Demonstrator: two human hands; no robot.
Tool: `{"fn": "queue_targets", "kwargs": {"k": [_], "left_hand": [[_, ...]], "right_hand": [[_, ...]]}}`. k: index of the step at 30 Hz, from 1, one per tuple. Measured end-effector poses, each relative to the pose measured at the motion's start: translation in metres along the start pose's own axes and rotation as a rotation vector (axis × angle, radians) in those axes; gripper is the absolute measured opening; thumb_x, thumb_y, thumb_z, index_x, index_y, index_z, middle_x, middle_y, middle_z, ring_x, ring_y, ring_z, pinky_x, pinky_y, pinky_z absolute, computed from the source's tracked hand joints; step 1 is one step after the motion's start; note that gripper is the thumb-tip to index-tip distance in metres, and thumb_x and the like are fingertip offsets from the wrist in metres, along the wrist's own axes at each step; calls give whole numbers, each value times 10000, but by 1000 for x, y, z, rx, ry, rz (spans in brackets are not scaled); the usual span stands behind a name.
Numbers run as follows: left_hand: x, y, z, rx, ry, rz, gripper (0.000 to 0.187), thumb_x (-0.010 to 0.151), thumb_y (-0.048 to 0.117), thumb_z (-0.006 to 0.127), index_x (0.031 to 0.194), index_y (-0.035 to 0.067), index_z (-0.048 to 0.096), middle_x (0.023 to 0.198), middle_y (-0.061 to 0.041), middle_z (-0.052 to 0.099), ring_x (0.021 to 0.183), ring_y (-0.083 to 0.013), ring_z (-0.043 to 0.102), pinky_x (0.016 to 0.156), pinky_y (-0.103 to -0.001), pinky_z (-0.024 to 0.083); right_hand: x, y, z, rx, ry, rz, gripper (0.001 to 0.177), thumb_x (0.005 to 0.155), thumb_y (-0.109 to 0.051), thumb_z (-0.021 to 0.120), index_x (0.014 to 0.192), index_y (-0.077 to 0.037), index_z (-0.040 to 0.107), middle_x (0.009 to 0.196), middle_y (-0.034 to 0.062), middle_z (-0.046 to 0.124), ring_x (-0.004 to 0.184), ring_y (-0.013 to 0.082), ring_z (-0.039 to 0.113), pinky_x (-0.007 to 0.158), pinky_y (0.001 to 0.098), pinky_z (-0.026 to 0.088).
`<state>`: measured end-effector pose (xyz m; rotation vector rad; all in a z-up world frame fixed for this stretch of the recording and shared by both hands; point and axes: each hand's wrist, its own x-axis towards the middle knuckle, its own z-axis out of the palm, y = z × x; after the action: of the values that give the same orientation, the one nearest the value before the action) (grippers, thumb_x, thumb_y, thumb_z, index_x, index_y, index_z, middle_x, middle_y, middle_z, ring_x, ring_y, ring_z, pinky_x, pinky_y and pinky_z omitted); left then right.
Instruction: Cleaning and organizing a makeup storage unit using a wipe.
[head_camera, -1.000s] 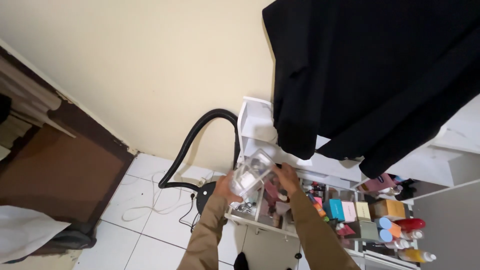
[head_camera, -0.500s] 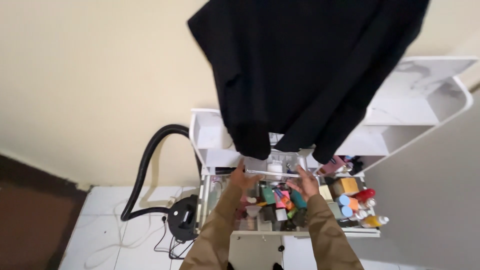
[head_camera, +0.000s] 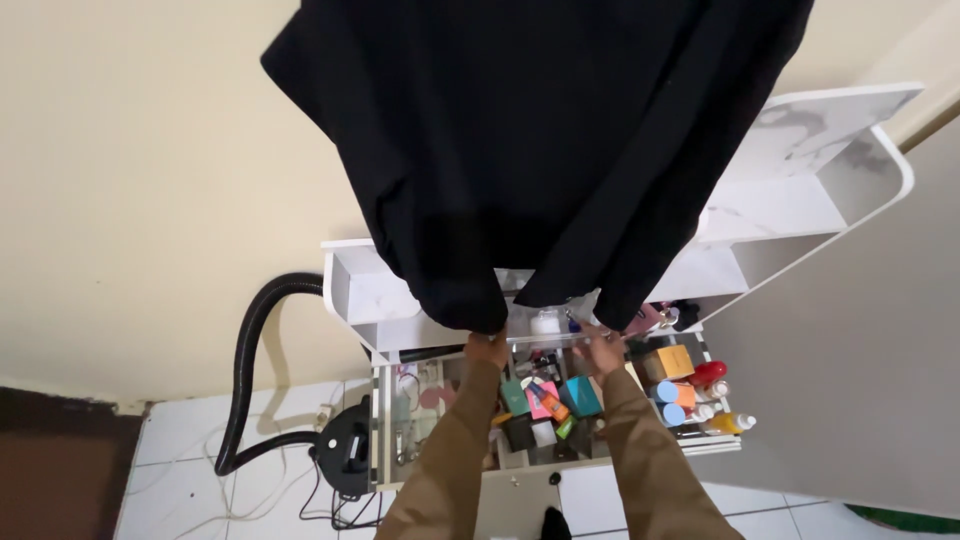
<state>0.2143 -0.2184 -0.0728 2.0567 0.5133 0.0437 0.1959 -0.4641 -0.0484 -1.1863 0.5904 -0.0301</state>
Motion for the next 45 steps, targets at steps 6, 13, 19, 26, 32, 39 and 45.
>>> {"fn": "queue_targets", "kwargs": {"k": [6, 13, 19, 26, 32, 39, 45], "left_hand": [[2, 7, 14, -184, 119, 15, 789, 748, 593, 768, 1298, 43, 633, 1240, -210, 711, 1161, -376, 671, 975, -439, 526], [27, -6, 49, -236, -130, -85, 806, 862, 678, 608, 1408, 85, 613, 1430, -145, 646, 1325, -324, 574, 1139, -415, 385], [29, -1, 49, -89, -219, 74, 933, 868, 674, 593, 1523, 32, 420, 1587, -161, 455, 1444, -367, 413, 1204, -458, 237], [37, -3, 38, 131, -254, 214, 930, 880, 690, 620, 1493, 9, 459, 1558, -201, 463, 1449, -363, 403, 1207, -433, 270], [34, -26, 2, 20, -211, 339, 775, 800, 603, 730, 1369, 84, 639, 1401, -154, 665, 1316, -320, 588, 1116, -404, 431], [22, -30, -92, -142, -158, 191, 337, 850, 312, 770, 1111, 99, 773, 1005, -107, 802, 931, -248, 777, 829, -367, 604], [-12, -50, -154, -139, -53, 295, 252, 830, 152, 777, 1083, 149, 785, 877, -94, 788, 805, -203, 754, 759, -338, 601]], "right_hand": [[22, 19, -8, 91, -6, 25, 368, 929, -175, 759, 1203, 4, 591, 977, 120, 656, 760, 206, 684, 629, 353, 600], [13, 2, 3, 129, 62, -99, 416, 864, -34, 735, 1242, -120, 585, 1099, 20, 674, 943, 163, 663, 752, 347, 571], [71, 37, -26, 396, 129, -93, 508, 802, -165, 742, 1276, -142, 562, 1090, 80, 711, 896, 265, 698, 655, 449, 584], [67, 34, -16, 436, 145, -20, 419, 850, -239, 659, 1246, -133, 575, 1089, 78, 716, 844, 270, 719, 578, 452, 625], [-5, 7, 32, 22, 278, -50, 302, 927, -166, 606, 1219, -97, 584, 1066, 86, 708, 844, 256, 713, 620, 400, 625], [-47, 39, 73, -632, 58, -370, 276, 956, -262, 684, 858, -14, 753, 763, 140, 735, 702, 225, 711, 633, 356, 537], [-75, 53, 107, -890, -527, -557, 165, 791, -223, 767, 845, -69, 789, 795, 100, 777, 723, 189, 741, 689, 341, 582]]}}
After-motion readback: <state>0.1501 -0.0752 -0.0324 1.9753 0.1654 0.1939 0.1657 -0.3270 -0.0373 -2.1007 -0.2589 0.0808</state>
